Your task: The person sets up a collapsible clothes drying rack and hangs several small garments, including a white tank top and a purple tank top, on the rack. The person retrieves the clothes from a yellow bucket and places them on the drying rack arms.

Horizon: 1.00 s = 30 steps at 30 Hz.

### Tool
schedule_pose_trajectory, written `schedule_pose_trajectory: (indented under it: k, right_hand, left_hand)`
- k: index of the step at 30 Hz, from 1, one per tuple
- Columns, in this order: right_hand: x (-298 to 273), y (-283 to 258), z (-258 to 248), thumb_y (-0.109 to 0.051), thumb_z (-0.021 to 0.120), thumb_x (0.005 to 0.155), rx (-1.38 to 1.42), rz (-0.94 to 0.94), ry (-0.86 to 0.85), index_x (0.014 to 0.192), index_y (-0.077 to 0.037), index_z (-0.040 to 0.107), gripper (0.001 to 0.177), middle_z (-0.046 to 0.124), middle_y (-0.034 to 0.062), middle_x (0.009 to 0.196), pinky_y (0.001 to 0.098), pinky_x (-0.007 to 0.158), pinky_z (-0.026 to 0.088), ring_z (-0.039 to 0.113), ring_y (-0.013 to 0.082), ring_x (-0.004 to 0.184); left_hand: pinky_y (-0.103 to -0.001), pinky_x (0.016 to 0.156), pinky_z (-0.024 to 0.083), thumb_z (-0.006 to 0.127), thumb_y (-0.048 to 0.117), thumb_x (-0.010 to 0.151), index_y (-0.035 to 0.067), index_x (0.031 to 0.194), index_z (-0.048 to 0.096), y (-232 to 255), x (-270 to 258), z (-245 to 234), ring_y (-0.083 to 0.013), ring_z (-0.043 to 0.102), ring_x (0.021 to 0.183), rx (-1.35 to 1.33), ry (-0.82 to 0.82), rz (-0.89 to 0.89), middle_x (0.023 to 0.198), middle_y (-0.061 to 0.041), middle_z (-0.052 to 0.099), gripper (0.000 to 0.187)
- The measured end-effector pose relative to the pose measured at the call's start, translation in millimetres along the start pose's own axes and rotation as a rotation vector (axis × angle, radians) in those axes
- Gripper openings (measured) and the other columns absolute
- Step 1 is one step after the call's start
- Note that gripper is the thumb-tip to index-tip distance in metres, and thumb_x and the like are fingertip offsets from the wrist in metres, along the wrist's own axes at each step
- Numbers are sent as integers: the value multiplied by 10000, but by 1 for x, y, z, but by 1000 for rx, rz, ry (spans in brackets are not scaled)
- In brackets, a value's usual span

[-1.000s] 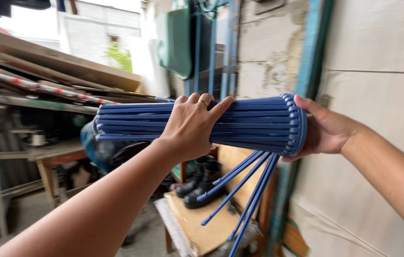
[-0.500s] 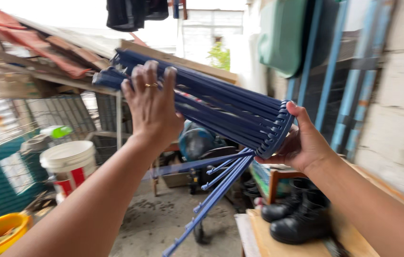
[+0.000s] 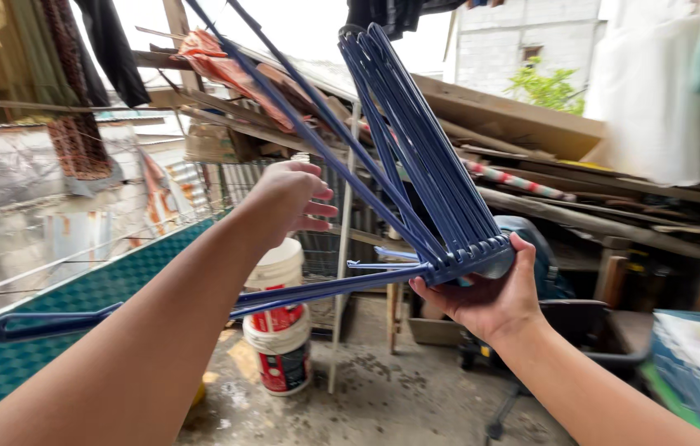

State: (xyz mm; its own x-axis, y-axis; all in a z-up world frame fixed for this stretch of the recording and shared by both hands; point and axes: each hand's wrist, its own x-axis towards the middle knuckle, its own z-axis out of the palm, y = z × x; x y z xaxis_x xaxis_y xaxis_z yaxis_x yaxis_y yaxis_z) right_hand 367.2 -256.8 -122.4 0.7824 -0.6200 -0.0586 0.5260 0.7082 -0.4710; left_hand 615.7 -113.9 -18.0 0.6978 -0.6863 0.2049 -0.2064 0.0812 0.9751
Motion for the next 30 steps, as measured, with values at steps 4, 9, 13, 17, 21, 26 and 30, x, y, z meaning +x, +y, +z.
schedule_pose_trajectory:
  k: [4, 9, 13, 17, 21, 26, 30]
  right_hand:
    - [52, 39, 25, -688, 569, 748, 21, 103, -72, 1381, -46, 492, 905, 558, 252, 1350, 684, 967, 490, 554, 475, 1244]
    - [105, 78, 63, -669, 560, 790, 10, 130, -62, 1413, -35, 428, 898, 458, 170, 1384, 699, 1045, 462, 503, 478, 1314]
    - [134, 102, 94, -611, 534, 736, -46, 201, -203, 1367, -63, 494, 837, 520, 194, 1364, 701, 1010, 488, 526, 494, 1289]
    - [159, 125, 109, -634, 526, 856, 40, 300, -130, 1359, 95, 458, 888, 525, 282, 1369, 703, 1032, 472, 513, 534, 1309]
    - [191, 136, 124, -589, 506, 782, -7, 380, -305, 1288, 32, 563, 803, 579, 290, 1325, 692, 1007, 476, 554, 492, 1266]
    - [236, 147, 146, -578, 518, 803, -13, 456, -314, 1299, 60, 540, 808, 558, 287, 1333, 702, 1024, 463, 537, 508, 1286]
    - [268, 147, 164, -568, 504, 799, -75, 475, -452, 1321, -1, 496, 771, 522, 243, 1316, 706, 1041, 458, 524, 516, 1288]
  left_hand:
    - [-560, 756, 604, 477, 322, 955, 36, 1156, 557, -2, 39, -25, -404, 700, 923, -157, -176, -231, 1077, -195, 670, 359]
    - [-558, 830, 593, 431, 404, 1033, 37, 1243, 512, -4, 81, -49, -419, 674, 966, -266, 125, -379, 1107, -241, 621, 430]
    - [-536, 817, 599, 505, 287, 1035, 46, 1222, 464, -20, 99, -59, -412, 656, 947, -405, 72, -387, 1134, -217, 578, 307]
    - [-472, 749, 595, 607, 322, 976, 85, 1094, 559, -36, 105, -74, -310, 698, 916, -336, 28, -324, 1104, -162, 645, 269]
    - [-459, 744, 601, 567, 327, 973, 80, 1027, 620, -35, 112, -94, -286, 690, 910, -396, 70, -271, 1104, -138, 631, 258]
    - [-482, 813, 625, 541, 253, 993, 40, 1032, 603, -29, 126, -116, -304, 681, 940, -476, 203, -94, 1115, -147, 600, 226]
    - [-529, 885, 627, 500, 219, 969, 19, 1052, 606, 0, 142, -139, -318, 686, 1003, -440, 208, 83, 1124, -164, 621, 241]
